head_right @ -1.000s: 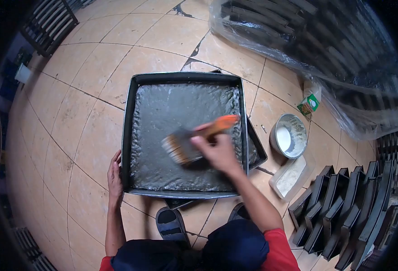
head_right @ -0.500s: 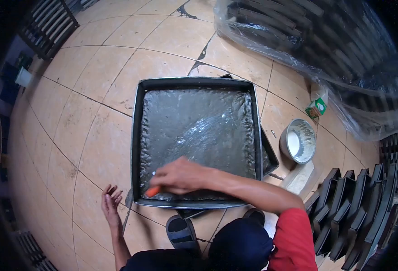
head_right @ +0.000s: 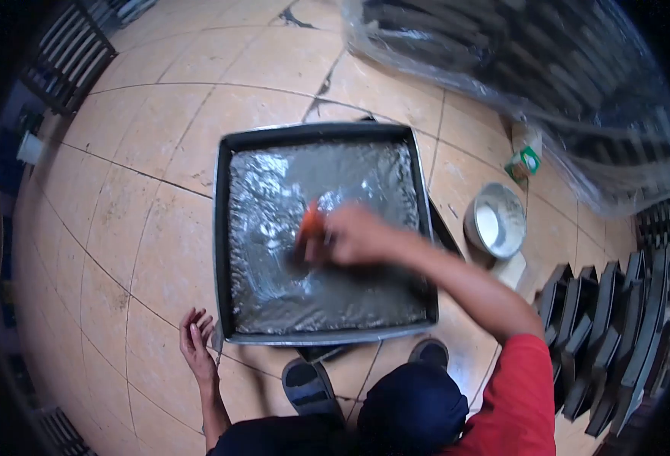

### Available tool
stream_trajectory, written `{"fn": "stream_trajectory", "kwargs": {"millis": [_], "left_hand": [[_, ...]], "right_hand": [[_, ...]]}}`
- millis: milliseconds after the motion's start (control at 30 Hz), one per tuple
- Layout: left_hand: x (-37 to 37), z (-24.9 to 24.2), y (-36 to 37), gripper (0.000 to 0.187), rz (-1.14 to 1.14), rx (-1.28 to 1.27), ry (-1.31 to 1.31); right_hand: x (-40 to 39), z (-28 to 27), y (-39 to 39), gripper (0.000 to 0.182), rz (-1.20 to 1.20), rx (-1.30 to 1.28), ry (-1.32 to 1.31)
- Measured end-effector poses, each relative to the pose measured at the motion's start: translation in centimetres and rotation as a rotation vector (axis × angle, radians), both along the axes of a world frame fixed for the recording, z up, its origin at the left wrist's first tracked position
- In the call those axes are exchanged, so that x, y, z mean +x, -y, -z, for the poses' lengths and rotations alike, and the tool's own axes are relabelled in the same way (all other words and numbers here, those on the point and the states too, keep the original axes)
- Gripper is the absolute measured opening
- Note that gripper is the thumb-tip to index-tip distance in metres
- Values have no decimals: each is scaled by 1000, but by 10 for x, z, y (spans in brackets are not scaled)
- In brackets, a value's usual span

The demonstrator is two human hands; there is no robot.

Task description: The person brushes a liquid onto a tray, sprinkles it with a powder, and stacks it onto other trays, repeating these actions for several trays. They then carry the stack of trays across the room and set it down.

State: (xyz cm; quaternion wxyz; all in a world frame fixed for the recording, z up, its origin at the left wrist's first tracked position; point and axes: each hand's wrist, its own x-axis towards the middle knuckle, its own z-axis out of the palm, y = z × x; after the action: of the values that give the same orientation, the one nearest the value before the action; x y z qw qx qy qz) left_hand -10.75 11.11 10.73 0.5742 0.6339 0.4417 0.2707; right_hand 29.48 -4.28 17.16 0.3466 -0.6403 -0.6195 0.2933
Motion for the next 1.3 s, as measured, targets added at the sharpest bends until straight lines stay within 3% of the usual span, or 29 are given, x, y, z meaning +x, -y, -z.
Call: {"fn": "stream_trajectory", "kwargs": {"millis": [67,133,267,300,333,400,500,600,667,733,800,867,900,933,1000,1033,1067,1100,1200,1300], "left_hand": [[26,-9,-9,40,54,1,24],[44,-12,-13,41,118,27,39],[47,-8,-20,41,158,25,68],[43,-4,-22,41,155,14,67],[39,0,-22,41,148,5,64],[38,2,-14,40,136,-24,80],[41,-1,-8,40,162,-4,35],[50,-15,-4,41,268,49,36],[57,-27,2,42,290,80,35],[62,-29,6,44,276,60,31],[67,-26,10,44,208,70,12],[64,-22,9,44,154,56,41],[58,-20,9,44,124,44,52],[48,-20,7,44,100,26,54],[14,-14,-7,43,89,103,-18],[-3,-7,-14,43,40,90,-5],[-14,-10,-19,40,-7,54,-81],[-16,-9,-22,39,-59,19,-58],[16,-10,-23,38,-88,0,71],[69,-17,-21,37,-16,67,185]], "right_hand": [[67,0,11,19,442,182,234],[107,8,38,25,644,124,527],[-1,-5,127,44,209,52,352],[-35,-6,152,45,176,-90,233],[-61,-24,163,40,153,-39,37],[-70,-16,172,27,321,7,25],[-12,-8,142,24,846,3,124],[56,4,61,30,1052,6,702],[65,18,-9,34,1036,56,754],[34,21,-82,33,1002,66,587],[-11,46,-139,33,798,194,436],[-47,22,-142,37,635,180,290],[-44,22,-126,33,711,241,183],[-23,31,-106,28,844,131,24],[24,21,-33,30,1074,35,27],[42,16,-2,38,1176,70,164],[58,24,21,22,1295,8,543],[50,14,25,13,1295,129,605],[-36,7,-21,19,1006,253,488],[-152,19,-54,23,503,337,56]]}}
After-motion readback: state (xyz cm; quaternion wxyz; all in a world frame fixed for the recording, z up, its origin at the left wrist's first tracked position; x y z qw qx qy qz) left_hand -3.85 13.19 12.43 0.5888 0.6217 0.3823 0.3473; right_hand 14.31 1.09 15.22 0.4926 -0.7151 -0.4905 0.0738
